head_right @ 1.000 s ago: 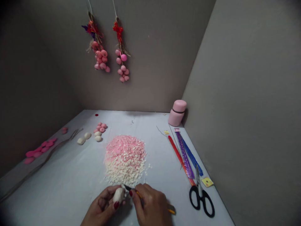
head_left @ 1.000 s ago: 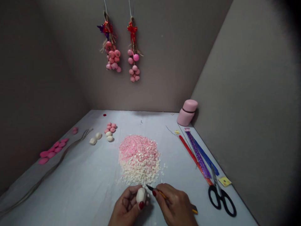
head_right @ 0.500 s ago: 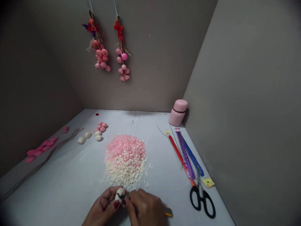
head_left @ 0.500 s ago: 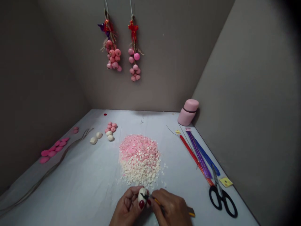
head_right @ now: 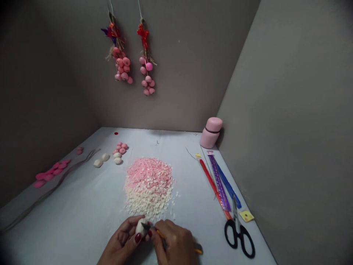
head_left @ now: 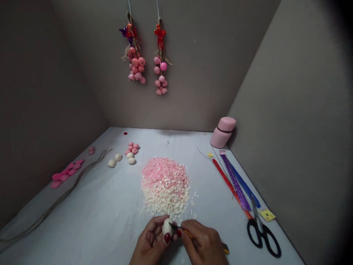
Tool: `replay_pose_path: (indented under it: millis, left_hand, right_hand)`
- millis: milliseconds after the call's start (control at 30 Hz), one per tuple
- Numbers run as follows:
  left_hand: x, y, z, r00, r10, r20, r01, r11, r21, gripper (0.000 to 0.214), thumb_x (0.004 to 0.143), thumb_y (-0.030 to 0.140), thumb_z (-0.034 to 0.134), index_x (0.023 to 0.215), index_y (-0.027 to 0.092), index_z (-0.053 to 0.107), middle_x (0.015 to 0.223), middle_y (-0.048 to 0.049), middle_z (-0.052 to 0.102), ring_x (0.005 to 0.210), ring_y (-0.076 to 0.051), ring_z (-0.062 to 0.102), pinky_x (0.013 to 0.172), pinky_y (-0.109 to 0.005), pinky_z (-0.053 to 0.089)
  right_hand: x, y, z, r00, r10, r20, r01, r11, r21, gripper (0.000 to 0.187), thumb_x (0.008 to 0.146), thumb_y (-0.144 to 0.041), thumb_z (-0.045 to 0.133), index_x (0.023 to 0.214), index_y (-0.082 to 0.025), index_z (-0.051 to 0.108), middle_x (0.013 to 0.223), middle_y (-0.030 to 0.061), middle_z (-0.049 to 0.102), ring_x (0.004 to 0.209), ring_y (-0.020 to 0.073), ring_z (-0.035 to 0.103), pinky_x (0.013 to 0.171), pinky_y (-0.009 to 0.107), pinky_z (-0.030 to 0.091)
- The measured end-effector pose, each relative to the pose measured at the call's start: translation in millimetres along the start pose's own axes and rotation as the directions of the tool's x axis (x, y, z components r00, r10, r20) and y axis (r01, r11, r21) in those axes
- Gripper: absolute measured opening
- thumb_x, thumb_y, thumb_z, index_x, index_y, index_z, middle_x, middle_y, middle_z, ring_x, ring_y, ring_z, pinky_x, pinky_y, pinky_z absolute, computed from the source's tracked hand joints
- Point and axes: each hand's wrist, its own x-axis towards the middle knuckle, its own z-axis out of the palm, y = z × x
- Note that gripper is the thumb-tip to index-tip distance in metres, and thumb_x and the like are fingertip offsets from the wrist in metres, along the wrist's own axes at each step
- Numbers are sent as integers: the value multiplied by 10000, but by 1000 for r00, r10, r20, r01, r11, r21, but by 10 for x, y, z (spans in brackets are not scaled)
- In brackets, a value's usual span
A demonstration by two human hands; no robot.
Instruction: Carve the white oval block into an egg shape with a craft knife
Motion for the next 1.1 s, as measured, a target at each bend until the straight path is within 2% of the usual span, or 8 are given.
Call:
replay_pose_path:
  millis: [100, 233, 500, 700, 833, 933, 1100]
  left_hand:
    - [18, -36, -52, 999, -4, -32, 5, 1000, 19, 299, 626, 348, 831, 875, 201, 753, 811, -67, 790, 757, -172, 670, 751, -292, 482]
    - [38, -63, -107, 998, -3, -56, 5, 999, 37, 348, 584, 338, 857, 892, 213, 756, 795, -48, 784, 761, -166, 665, 744, -277, 467]
    - [9, 10, -82, 999, 4, -46, 2, 992, 128, 315, 566, 366, 858, 801, 187, 750, 720, -34, 735, 709, -175, 628, 686, -287, 447]
    - [-17, 21, -81, 998, 45, -41, -35, 973, 226, 279, 600, 372, 836, 804, 202, 753, 724, -27, 710, 711, -172, 598, 686, -280, 436]
    - [-49, 6, -61, 999, 51, -2, -48, 966, 253, 288, 575, 389, 845, 779, 204, 760, 706, -16, 677, 686, -155, 565, 651, -257, 424]
    - [-49, 17, -37, 998, 49, -47, -36, 967, 251, 301, 577, 400, 844, 787, 203, 759, 692, -10, 672, 666, -140, 551, 626, -244, 410]
    - [-36, 39, -15, 997, 59, -57, -48, 982, 185, 330, 569, 403, 849, 825, 215, 759, 682, -5, 700, 656, -135, 579, 634, -244, 425]
  right_hand:
    - [-10, -14, 18, 999, -39, 20, 39, 999, -27, 423, 1005, -385, 320, 705, -222, 570, 607, -9, 612, 516, 130, 597, 495, 223, 384]
    - [-6, -4, 2, 996, -78, 51, 82, 994, -70, 383, 989, -337, 335, 700, -221, 558, 594, -10, 595, 502, 137, 589, 475, 242, 367]
    - [-32, 20, 9, 993, -97, 72, 106, 986, -130, 342, 979, -305, 356, 720, -224, 564, 608, -10, 611, 520, 143, 610, 486, 255, 357]
    - [-31, 7, 4, 997, -47, 63, 54, 993, -102, 347, 970, -306, 346, 715, -228, 569, 614, -7, 620, 525, 146, 619, 492, 242, 355]
    - [16, 54, -58, 996, 75, 41, -70, 992, -106, 341, 982, -324, 360, 749, -232, 591, 656, 2, 658, 572, 159, 645, 527, 240, 367]
    - [34, 76, -88, 992, 123, 22, -122, 991, -56, 331, 989, -340, 375, 758, -227, 583, 653, -3, 645, 566, 148, 626, 543, 232, 374]
    - [9, 30, -56, 998, 8, 63, -9, 1000, 8, 331, 976, -326, 371, 736, -224, 575, 646, -5, 627, 570, 139, 613, 532, 219, 378]
